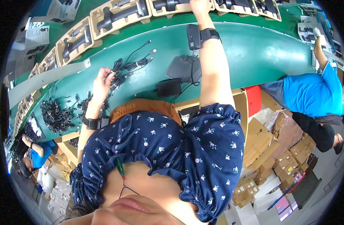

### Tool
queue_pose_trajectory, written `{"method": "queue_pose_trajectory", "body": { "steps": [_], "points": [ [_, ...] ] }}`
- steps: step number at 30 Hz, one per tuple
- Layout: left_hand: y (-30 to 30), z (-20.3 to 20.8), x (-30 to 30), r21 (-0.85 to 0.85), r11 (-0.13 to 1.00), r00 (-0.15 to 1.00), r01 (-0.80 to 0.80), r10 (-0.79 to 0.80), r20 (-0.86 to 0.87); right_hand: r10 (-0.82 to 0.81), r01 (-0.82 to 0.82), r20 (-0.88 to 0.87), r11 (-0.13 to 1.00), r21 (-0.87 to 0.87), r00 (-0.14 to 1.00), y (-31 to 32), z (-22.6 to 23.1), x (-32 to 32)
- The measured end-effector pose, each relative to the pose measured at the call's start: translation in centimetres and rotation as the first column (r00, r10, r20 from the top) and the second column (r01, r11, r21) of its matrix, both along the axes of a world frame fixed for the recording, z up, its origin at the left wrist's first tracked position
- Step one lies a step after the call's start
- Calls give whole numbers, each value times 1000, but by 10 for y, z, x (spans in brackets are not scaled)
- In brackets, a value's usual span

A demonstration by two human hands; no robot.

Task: The person picks up a cable and a base from a box, joins them together, and places the assembled unit into a tray on the conveyor belt, repeating the process.

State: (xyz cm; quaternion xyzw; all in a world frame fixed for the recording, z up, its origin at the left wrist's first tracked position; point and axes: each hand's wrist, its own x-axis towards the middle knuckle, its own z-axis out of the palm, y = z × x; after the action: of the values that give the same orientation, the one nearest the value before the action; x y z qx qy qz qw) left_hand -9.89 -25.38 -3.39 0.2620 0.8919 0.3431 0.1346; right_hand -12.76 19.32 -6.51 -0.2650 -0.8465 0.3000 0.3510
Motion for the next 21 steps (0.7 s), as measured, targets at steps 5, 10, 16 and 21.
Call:
{"method": "queue_pose_trajectory", "body": {
  "steps": [5,10,16,21],
  "points": [
    [4,14,1,58,998,999,-7,9,-44,-312,208,215,892,401,925,-37,49,5],
    [11,46,9,-12,995,956,102,-102,-277,661,-665,107,709,233,742,-162,88,39],
    [32,73,-8,144,949,823,280,-159,-545,790,-853,523,481,-204,320,-248,102,81],
    [34,77,-14,478,877,988,-47,112,-110,563,-684,-464,275,-675,684,-249,104,63]
  ]
}}
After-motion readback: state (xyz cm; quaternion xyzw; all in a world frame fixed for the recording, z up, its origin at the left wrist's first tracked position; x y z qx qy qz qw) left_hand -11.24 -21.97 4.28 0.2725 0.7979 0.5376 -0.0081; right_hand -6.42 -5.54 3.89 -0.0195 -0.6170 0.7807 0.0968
